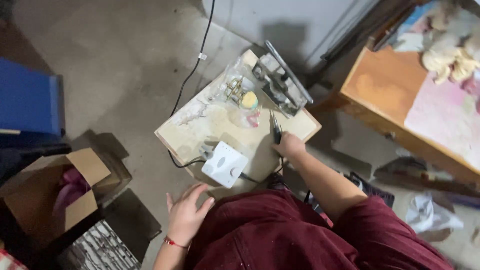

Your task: Applying and shaping material on a dental model using tools at a laboratory bench.

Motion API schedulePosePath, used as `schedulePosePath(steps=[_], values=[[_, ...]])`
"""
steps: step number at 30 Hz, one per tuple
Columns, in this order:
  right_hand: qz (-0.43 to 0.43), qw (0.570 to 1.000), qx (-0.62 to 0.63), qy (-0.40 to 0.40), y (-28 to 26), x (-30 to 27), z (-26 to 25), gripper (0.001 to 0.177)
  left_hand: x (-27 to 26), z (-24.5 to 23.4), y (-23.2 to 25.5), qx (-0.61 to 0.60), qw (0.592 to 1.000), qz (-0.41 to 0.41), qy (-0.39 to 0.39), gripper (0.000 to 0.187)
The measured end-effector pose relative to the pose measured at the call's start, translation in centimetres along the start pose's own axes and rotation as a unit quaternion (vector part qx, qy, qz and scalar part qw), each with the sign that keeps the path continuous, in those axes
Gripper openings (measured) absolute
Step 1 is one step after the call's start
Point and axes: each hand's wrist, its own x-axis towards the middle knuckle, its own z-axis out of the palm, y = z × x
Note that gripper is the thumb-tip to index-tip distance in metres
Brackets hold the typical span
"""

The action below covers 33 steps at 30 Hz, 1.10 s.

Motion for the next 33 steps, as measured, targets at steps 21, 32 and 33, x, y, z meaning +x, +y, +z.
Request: schedulePosePath(steps=[21, 32, 33], values=[[-0.378, 0.895, -0.083, -0.223, 0.1, 5.8, -0.9, 0.047, 7.2, 5.5, 17.3, -0.204, 0.964, -0.163, 0.040, 0.036], [-0.266, 0.948, -0.171, -0.028, 9.3, 0.5, -8.9, 0.030, 14.1, 9.7, 16.5, -0.232, 0.970, -0.055, 0.041, 0.040], [-0.265, 0.949, -0.171, -0.023, 10.1, 0.1, -9.4, 0.030, 14.5, 9.3, 16.9, -0.232, 0.970, -0.051, 0.043, 0.040]])
